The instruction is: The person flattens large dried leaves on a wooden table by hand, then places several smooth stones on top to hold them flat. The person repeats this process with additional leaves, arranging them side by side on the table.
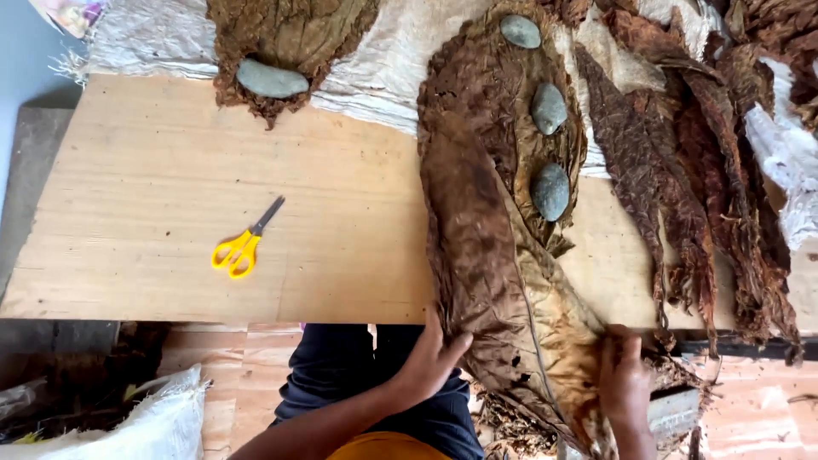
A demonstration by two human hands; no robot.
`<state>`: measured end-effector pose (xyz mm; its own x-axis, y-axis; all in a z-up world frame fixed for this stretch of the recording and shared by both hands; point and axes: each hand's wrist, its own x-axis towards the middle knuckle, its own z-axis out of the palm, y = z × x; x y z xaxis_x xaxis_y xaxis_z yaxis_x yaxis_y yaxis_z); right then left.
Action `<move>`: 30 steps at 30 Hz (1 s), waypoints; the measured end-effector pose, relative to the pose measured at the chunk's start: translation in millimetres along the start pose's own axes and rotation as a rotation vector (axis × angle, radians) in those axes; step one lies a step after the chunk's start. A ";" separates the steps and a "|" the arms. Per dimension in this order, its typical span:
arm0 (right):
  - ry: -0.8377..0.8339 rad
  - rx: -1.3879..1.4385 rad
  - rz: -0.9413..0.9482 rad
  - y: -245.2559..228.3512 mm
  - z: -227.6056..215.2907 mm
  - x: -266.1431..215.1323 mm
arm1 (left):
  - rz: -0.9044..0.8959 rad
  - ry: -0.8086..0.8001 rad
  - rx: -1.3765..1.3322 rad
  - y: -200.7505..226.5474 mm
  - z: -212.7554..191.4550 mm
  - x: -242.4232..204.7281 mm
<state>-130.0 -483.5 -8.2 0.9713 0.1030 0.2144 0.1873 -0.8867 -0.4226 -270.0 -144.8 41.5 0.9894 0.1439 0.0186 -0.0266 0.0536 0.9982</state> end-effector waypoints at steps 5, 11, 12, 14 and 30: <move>0.106 0.058 -0.282 -30.2 -7.4 -8.3 | -0.189 -0.123 -0.092 -5.3 3.7 -16.7; 0.338 0.171 -0.558 -143.4 4.6 51.8 | -0.081 0.018 -0.123 21.8 -13.7 2.0; 0.265 0.177 -0.524 -165.6 5.8 60.5 | -0.046 0.061 -0.121 21.9 -14.9 9.9; 0.192 0.196 -0.499 -199.3 12.0 76.1 | -0.006 0.116 -0.110 29.9 -22.6 35.9; 0.416 0.112 0.022 -65.6 11.2 84.0 | -0.021 0.052 0.035 21.6 -29.7 52.6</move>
<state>-59.0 -411.6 27.6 0.8376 -0.1268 0.5313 0.2040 -0.8298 -0.5195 -222.8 -106.7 62.4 0.9810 0.1939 -0.0043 -0.0001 0.0228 0.9997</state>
